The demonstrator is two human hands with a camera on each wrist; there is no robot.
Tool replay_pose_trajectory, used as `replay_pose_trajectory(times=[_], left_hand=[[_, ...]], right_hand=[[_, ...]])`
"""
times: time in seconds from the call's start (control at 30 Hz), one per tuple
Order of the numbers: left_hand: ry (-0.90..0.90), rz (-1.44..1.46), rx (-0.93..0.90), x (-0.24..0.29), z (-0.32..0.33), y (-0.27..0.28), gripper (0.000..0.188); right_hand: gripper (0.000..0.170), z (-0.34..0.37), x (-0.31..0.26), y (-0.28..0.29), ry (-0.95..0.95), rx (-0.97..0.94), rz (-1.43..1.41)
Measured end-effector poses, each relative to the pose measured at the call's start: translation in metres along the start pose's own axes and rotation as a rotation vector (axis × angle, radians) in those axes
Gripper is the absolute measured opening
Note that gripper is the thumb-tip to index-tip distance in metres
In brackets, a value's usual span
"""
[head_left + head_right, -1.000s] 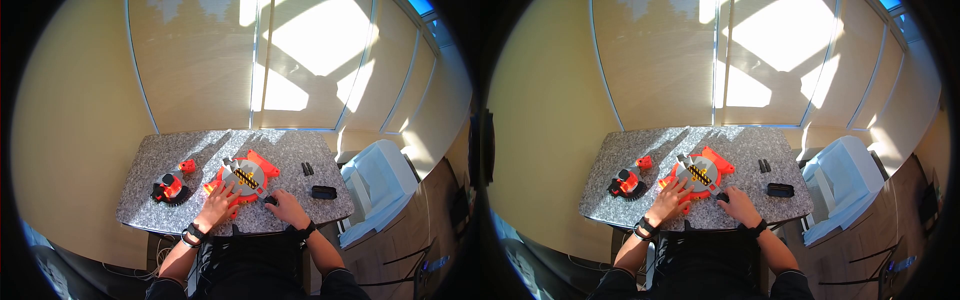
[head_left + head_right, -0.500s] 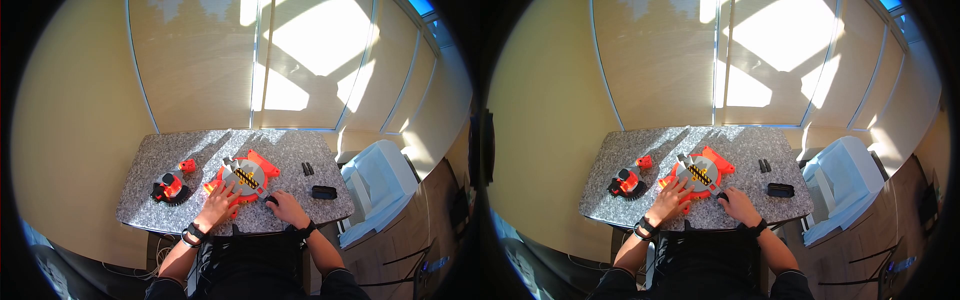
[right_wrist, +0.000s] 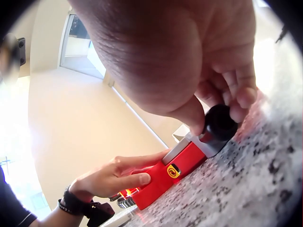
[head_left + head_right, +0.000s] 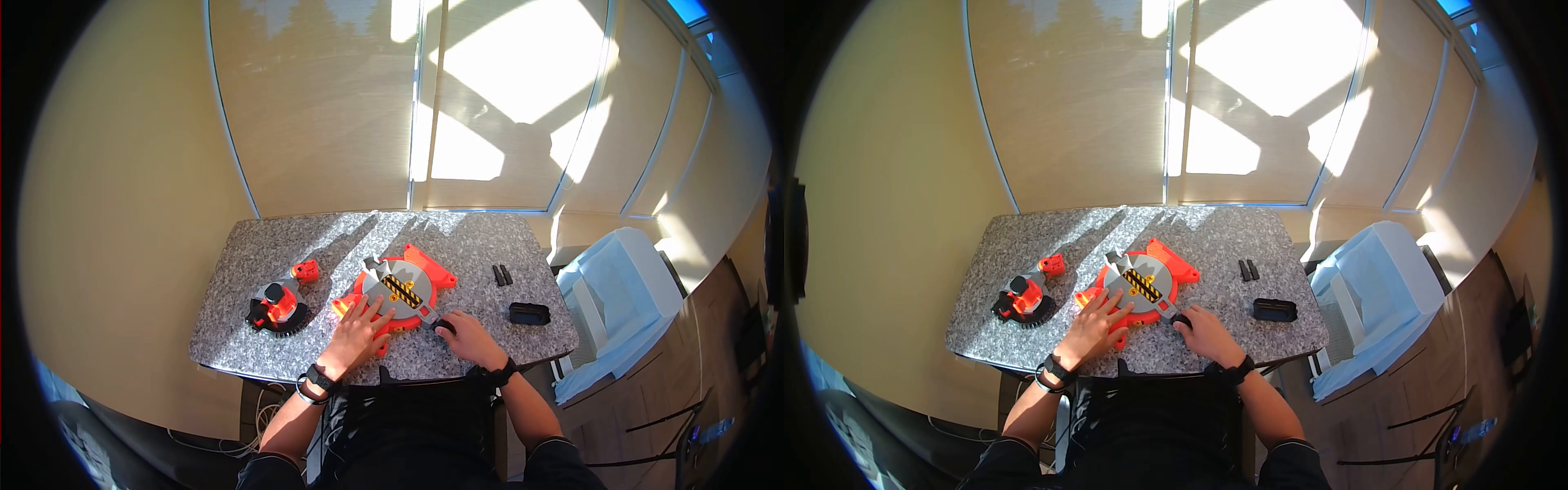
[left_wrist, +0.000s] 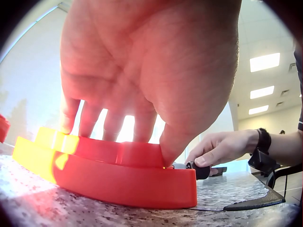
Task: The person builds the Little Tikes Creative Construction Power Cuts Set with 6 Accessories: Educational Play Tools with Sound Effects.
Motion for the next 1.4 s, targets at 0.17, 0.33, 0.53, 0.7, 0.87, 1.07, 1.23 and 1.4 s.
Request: replay_pose_trajectory(times=[0.17,0.33,0.53,0.7,0.87,1.07,1.23,1.4], left_hand=[[-0.001,0.004,0.003,0.0,0.0,0.001,0.057],[0.006,0.009,-0.007,-0.002,0.001,-0.003,0.062],[0.06,-0.02,0.08,-0.003,0.002,-0.001,0.071],[0.168,-0.082,0.109,0.008,0.006,0.024,0.068],[0.236,-0.112,0.098,0.012,0.012,0.024,0.054],[0.279,-0.123,0.151,0.01,0.012,0.016,0.047],[0.331,-0.062,0.092,0.007,0.012,0.01,0.042],[0.326,-0.029,0.083,0.008,0.013,0.006,0.037]], right_hand=[[0.033,-0.001,0.0,0.004,-0.094,-0.057,-0.017],[0.033,-0.003,-0.005,0.014,-0.089,-0.056,-0.017],[0.029,-0.018,0.008,0.031,-0.107,0.03,-0.038],[0.034,-0.044,0.024,0.036,0.065,0.111,0.039],[0.047,-0.07,0.035,0.033,0.161,0.107,0.045],[0.053,-0.083,0.042,0.022,0.119,-0.011,0.069],[0.052,-0.084,0.043,0.021,0.115,-0.03,0.02],[0.05,-0.085,0.047,0.016,0.134,-0.012,0.019]])
Point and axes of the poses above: each hand's wrist, its own z-axis away from the middle knuckle, its own y-axis out of the back of the hand, x = y × z, the point moved 3 cm from there along -z, towards the middle knuckle, and after that the axes turned 2 degrees about -y, right-handed, at the moved point
